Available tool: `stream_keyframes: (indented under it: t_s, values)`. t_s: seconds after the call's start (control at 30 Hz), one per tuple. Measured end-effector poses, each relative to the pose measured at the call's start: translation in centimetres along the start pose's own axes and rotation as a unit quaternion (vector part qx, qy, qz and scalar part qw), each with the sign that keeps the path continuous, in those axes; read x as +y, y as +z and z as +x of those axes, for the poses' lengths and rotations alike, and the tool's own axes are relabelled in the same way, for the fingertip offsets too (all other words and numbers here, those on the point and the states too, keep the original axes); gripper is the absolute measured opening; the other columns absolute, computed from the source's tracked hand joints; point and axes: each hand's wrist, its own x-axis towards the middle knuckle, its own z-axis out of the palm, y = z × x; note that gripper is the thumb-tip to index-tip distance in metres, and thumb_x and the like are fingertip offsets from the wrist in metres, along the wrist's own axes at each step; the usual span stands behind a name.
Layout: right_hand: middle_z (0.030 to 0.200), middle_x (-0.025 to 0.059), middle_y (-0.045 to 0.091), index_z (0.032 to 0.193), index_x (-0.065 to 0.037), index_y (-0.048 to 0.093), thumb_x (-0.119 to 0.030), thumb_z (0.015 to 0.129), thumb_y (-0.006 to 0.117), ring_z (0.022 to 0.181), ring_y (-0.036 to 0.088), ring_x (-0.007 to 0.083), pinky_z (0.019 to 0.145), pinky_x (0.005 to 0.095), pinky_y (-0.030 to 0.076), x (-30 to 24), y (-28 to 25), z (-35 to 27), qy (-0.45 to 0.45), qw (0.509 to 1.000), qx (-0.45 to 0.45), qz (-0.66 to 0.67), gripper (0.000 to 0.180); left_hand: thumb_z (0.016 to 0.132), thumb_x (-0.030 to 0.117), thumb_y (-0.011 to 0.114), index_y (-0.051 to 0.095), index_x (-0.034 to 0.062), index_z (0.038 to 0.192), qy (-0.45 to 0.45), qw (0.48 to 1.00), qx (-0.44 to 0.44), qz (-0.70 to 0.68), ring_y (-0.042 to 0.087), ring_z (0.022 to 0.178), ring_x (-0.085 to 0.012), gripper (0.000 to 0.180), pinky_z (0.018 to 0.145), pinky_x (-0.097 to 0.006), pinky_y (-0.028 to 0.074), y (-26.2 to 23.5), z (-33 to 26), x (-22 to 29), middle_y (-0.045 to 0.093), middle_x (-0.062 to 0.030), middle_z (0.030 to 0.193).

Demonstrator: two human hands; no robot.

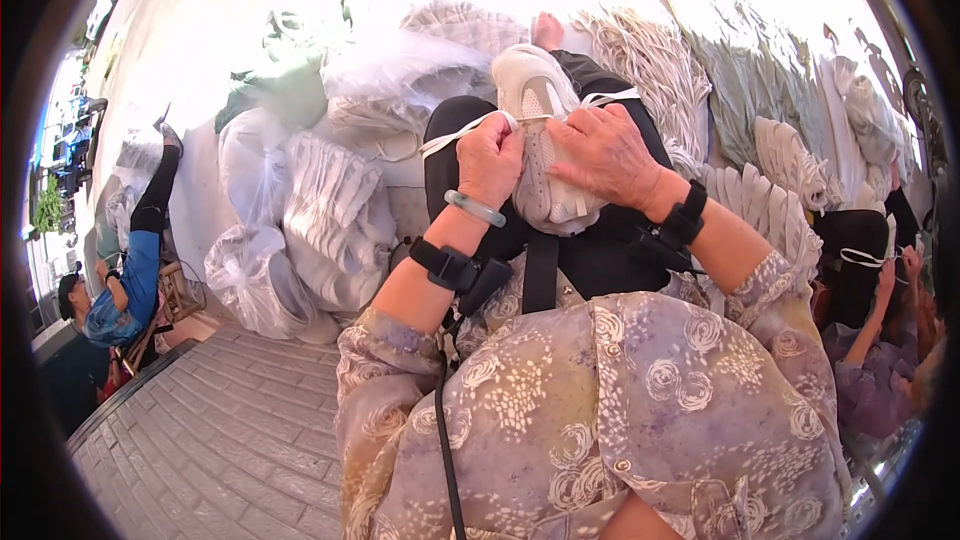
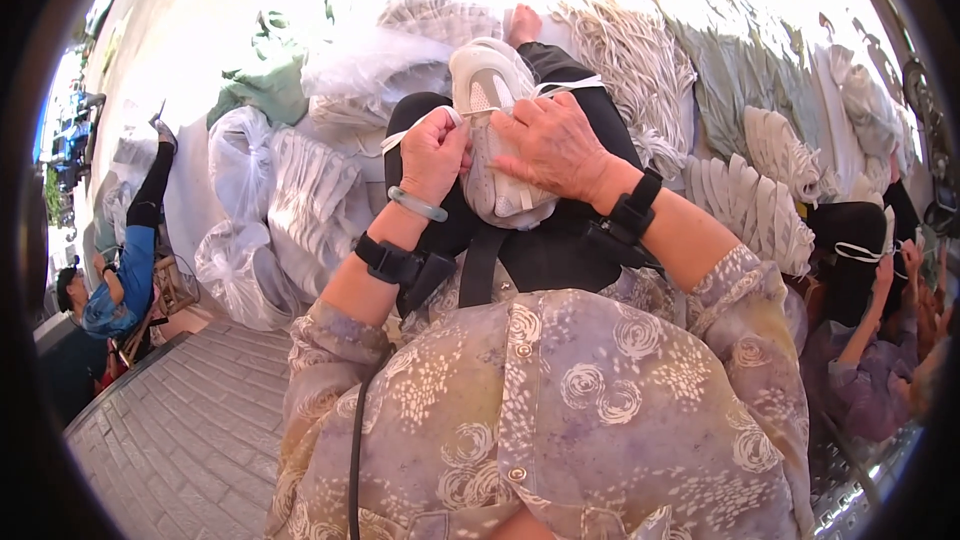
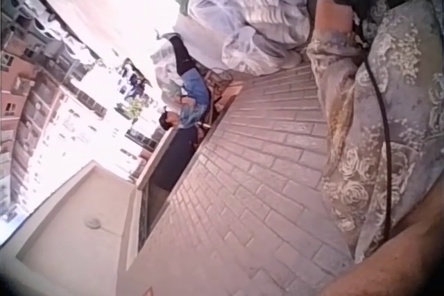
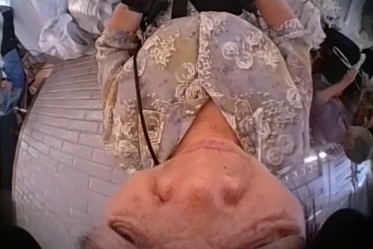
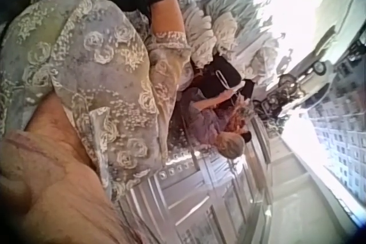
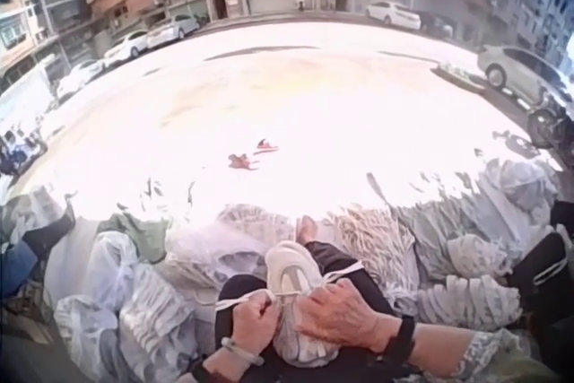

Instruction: Lacing and tying several pairs of white sneakers while seated in an outdoor manufacturing area.

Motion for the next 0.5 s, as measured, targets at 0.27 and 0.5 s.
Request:
stream_keyframes:
  t_s: [0.27, 0.5]
  values:
    - [0.084, 0.0068, 0.054, 0.105, -0.011, 0.056, -0.037, 0.078, 0.061, 0.081, 0.056, 0.0241, 0.074, 0.0374, 0.038, 0.6, 0.7, -0.1, 0.050, 0.997, 0.003, 0.060, 0.037, 0.082, 0.005, 0.056, 0.054, 0.0013, 0.073, 0.130, 0.977, 0.010, 0.171, 0.055, 0.048, -0.0185, 0.010, 0.048, -0.029, 0.044, 0.2, 1.0, 0.5, 0.057, -0.0097, 0.061]
    - [0.087, 0.0089, 0.056, 0.107, -0.012, 0.055, -0.032, 0.078, 0.062, 0.082, 0.058, 0.0270, 0.072, 0.0386, 0.042, 0.5, 0.6, 0.1, 0.091, 0.990, 0.000, 0.110, 0.036, 0.076, 0.007, 0.058, 0.057, 0.0007, 0.075, 0.117, 0.955, -0.101, 0.253, 0.057, 0.058, -0.0319, 0.006, 0.057, -0.035, 0.045, -0.7, 2.8, 2.2, 0.057, -0.0180, 0.066]
